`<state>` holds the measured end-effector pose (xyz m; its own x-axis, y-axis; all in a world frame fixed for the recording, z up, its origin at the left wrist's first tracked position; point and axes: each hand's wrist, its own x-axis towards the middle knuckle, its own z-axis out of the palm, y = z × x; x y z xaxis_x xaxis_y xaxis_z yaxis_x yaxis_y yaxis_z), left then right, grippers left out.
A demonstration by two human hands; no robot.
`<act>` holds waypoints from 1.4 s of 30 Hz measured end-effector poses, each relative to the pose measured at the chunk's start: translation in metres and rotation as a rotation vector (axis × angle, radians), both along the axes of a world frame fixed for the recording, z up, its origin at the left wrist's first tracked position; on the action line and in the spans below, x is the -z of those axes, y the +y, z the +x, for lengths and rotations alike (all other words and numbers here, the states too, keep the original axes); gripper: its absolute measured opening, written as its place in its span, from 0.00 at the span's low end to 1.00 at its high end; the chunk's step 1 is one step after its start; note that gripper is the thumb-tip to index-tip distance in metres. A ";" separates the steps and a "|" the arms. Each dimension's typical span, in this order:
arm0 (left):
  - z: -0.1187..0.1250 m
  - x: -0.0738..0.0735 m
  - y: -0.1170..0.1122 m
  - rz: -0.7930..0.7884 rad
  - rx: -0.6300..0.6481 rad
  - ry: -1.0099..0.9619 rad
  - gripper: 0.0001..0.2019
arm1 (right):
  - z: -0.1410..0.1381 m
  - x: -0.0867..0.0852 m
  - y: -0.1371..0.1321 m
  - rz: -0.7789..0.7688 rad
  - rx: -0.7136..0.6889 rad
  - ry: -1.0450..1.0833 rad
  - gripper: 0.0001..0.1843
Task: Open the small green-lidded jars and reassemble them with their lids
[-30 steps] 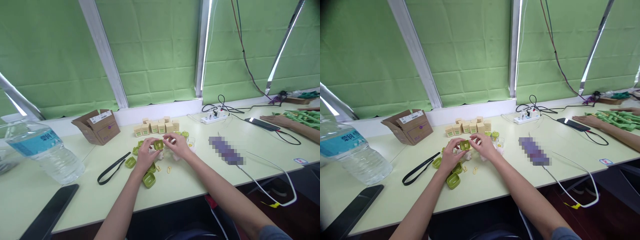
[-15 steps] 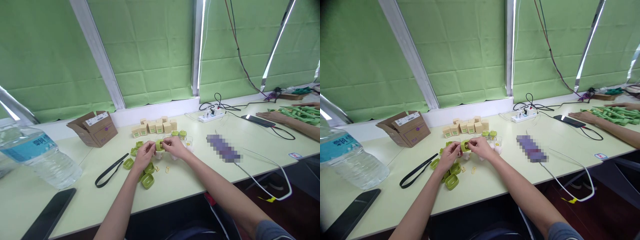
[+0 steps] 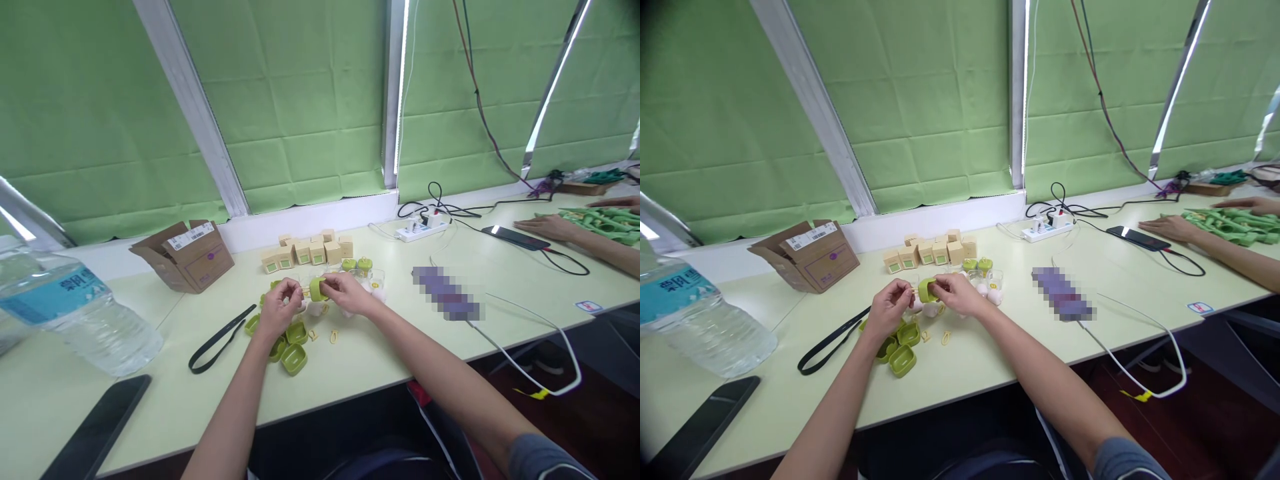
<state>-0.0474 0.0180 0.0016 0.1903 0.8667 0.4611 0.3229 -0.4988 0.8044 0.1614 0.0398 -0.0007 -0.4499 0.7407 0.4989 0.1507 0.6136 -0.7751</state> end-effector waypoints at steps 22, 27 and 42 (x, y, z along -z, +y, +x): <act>0.009 -0.006 -0.006 -0.041 -0.096 0.017 0.25 | 0.014 -0.004 0.005 0.139 0.214 -0.348 0.13; 0.009 -0.003 -0.004 0.034 -0.237 0.125 0.26 | 0.033 -0.009 0.003 0.169 0.172 -0.583 0.11; 0.007 -0.007 -0.005 -0.134 -0.067 -0.153 0.24 | 0.051 -0.015 -0.001 -0.081 0.016 -0.773 0.24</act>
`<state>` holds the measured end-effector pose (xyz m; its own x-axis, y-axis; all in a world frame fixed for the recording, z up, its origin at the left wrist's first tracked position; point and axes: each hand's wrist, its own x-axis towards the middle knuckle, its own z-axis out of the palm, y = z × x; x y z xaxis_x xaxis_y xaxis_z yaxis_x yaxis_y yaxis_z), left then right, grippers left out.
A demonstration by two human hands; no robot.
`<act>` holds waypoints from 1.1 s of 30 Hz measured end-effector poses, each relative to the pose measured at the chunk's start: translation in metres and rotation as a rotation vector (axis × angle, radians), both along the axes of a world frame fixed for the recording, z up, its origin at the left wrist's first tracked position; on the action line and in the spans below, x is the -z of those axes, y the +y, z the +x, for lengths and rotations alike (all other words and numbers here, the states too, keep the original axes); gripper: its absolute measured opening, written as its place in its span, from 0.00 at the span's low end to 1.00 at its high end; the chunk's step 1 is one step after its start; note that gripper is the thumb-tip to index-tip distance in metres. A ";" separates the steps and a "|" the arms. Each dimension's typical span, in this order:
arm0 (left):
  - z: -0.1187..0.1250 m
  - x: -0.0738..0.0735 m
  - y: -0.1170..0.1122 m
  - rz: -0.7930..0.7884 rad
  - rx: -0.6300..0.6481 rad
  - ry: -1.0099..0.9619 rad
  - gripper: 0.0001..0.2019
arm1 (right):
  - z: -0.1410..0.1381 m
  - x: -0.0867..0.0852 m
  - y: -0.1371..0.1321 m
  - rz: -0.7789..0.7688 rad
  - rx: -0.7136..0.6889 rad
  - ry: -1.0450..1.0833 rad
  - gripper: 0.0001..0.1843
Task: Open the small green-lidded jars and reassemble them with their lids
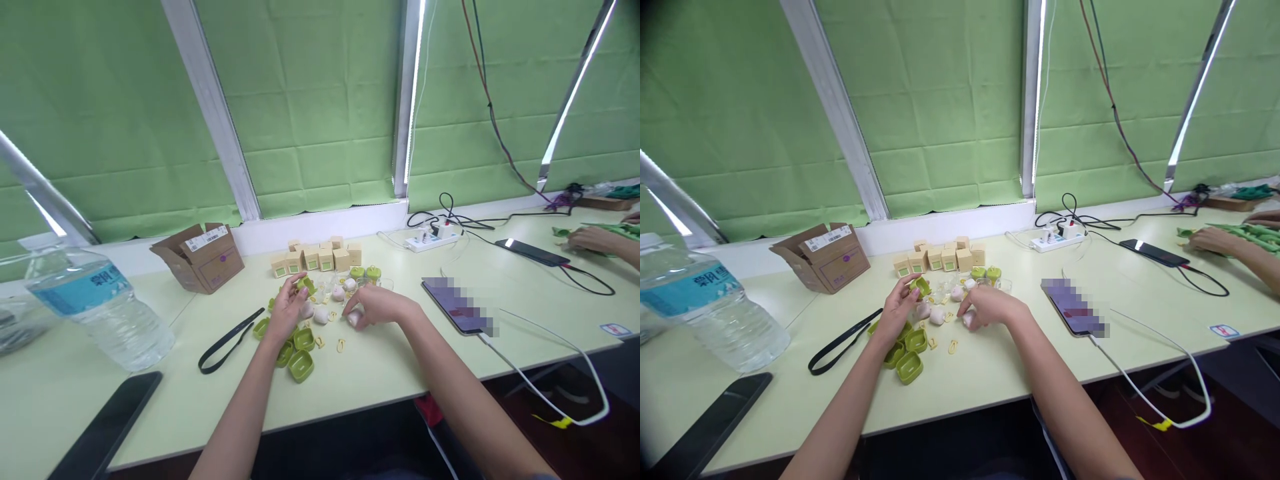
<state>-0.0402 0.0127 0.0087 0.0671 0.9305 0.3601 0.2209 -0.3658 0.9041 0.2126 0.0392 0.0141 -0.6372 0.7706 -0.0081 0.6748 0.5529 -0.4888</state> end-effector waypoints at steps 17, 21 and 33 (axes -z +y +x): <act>0.005 0.000 -0.004 -0.077 0.138 -0.055 0.30 | -0.052 0.013 0.003 -0.129 0.066 1.092 0.22; 0.004 0.000 -0.004 -0.091 0.131 -0.041 0.31 | -0.052 0.014 0.003 -0.133 0.070 1.097 0.22; 0.002 0.002 -0.002 -0.079 0.116 0.046 0.34 | -0.054 0.019 0.002 -0.115 0.141 1.018 0.24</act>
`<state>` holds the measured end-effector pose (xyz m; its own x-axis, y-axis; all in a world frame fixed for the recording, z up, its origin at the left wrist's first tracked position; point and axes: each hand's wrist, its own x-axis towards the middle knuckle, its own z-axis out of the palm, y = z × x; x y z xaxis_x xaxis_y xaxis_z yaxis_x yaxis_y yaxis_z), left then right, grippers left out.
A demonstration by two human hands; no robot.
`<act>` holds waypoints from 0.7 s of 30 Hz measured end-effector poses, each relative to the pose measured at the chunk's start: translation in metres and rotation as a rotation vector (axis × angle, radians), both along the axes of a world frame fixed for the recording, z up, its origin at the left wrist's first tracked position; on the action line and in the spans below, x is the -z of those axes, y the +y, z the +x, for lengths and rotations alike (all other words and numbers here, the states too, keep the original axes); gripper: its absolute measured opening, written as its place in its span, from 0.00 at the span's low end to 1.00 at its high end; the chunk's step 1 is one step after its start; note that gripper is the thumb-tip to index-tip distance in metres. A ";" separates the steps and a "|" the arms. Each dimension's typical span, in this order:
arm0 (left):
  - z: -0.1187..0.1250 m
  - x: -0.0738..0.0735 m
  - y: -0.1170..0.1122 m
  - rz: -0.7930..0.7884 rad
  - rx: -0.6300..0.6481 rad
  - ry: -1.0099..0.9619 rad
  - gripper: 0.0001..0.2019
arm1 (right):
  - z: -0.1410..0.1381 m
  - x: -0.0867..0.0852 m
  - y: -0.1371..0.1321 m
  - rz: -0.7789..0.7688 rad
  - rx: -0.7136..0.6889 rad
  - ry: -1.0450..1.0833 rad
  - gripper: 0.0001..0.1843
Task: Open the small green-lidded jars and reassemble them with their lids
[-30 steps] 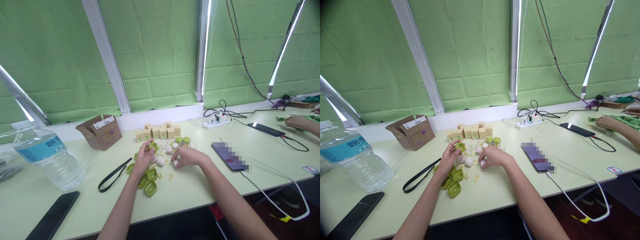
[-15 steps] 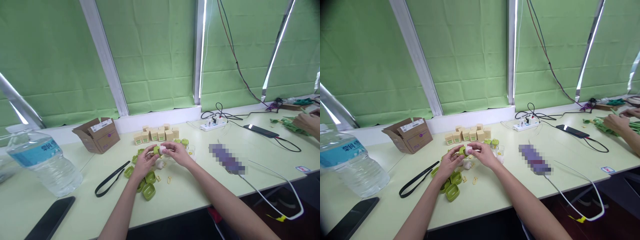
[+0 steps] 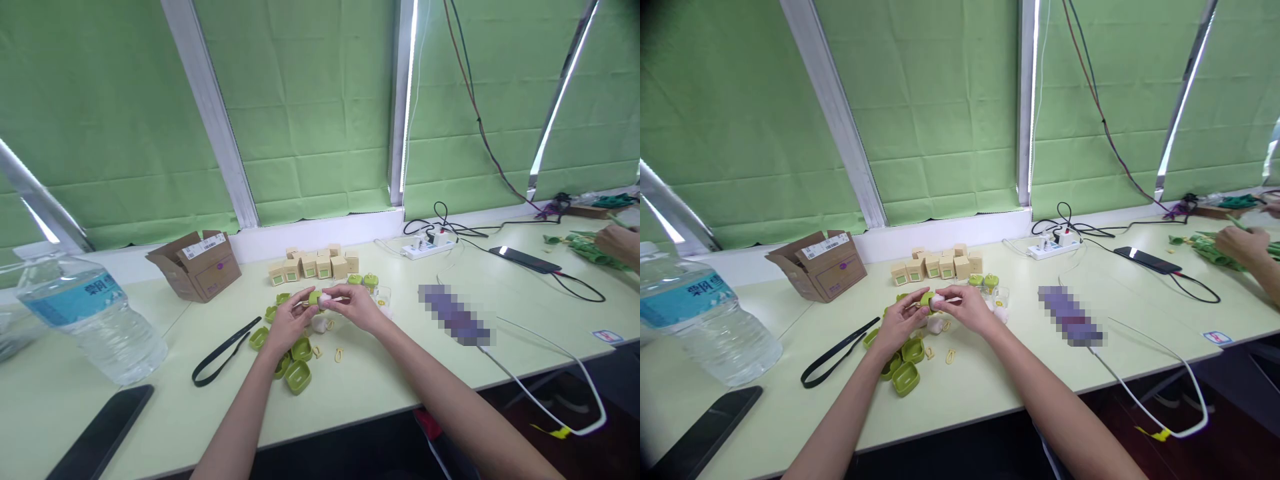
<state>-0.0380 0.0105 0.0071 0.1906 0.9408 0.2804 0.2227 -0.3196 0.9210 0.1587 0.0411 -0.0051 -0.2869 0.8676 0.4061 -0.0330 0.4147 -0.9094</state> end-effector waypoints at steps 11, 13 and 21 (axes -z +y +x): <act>0.002 0.002 0.000 0.199 -0.125 0.319 0.26 | -0.003 0.005 -0.001 0.240 0.093 -0.062 0.21; 0.002 0.002 0.000 0.229 -0.153 0.370 0.25 | -0.004 0.004 -0.003 0.276 0.088 -0.089 0.21; 0.001 0.004 0.001 0.295 -0.123 0.504 0.24 | -0.004 0.004 -0.003 0.330 0.173 -0.219 0.18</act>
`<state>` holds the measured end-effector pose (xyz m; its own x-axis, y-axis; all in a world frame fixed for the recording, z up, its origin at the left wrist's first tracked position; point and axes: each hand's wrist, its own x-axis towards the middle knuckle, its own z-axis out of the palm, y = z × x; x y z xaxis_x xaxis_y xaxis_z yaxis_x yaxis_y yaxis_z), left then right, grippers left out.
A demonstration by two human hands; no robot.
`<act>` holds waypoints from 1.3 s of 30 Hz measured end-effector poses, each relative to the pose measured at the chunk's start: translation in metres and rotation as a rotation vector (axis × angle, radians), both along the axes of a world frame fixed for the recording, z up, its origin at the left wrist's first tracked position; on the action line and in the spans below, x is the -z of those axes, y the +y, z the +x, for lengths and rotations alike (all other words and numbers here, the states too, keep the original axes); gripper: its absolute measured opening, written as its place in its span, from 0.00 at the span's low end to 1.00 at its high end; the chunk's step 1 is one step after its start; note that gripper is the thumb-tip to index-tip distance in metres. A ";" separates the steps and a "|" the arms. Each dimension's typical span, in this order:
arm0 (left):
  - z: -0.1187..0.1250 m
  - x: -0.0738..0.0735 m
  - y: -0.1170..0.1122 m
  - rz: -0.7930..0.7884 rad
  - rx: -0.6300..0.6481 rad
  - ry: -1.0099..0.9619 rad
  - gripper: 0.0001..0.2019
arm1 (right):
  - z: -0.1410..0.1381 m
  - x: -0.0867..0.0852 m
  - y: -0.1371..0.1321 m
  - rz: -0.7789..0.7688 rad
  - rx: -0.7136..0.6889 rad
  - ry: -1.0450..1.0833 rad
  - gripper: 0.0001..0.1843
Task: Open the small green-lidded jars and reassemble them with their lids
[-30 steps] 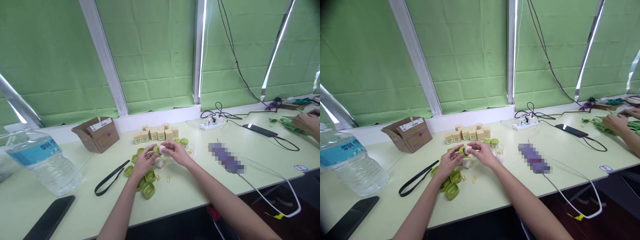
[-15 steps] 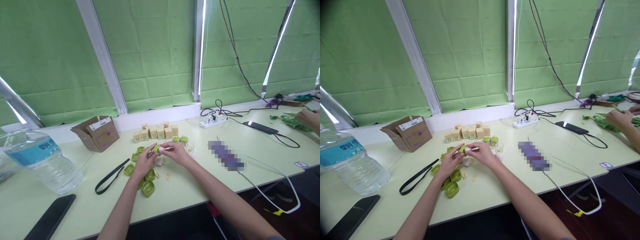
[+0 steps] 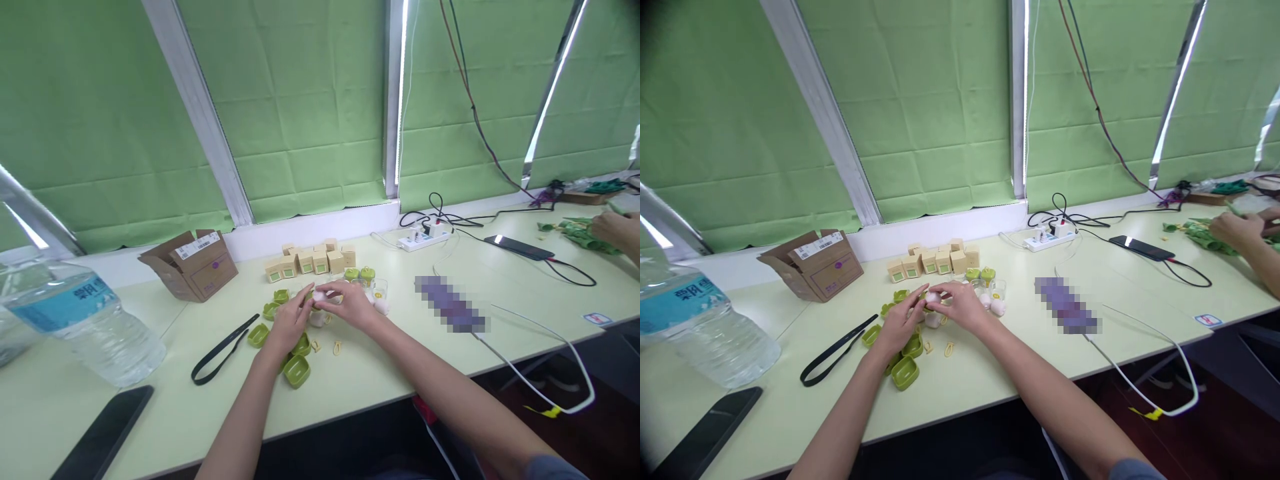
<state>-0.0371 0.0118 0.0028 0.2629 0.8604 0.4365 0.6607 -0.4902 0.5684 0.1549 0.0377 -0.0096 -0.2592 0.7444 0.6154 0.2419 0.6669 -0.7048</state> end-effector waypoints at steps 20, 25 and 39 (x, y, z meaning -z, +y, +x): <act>0.001 0.006 0.002 -0.049 -0.012 -0.066 0.19 | -0.003 0.002 0.000 0.209 0.028 -0.105 0.17; 0.009 0.002 -0.001 -0.001 -0.071 -0.068 0.17 | -0.009 -0.001 -0.001 0.254 0.074 -0.135 0.18; 0.010 0.003 0.000 -0.039 -0.089 -0.092 0.17 | -0.013 0.007 0.003 0.333 0.113 -0.213 0.16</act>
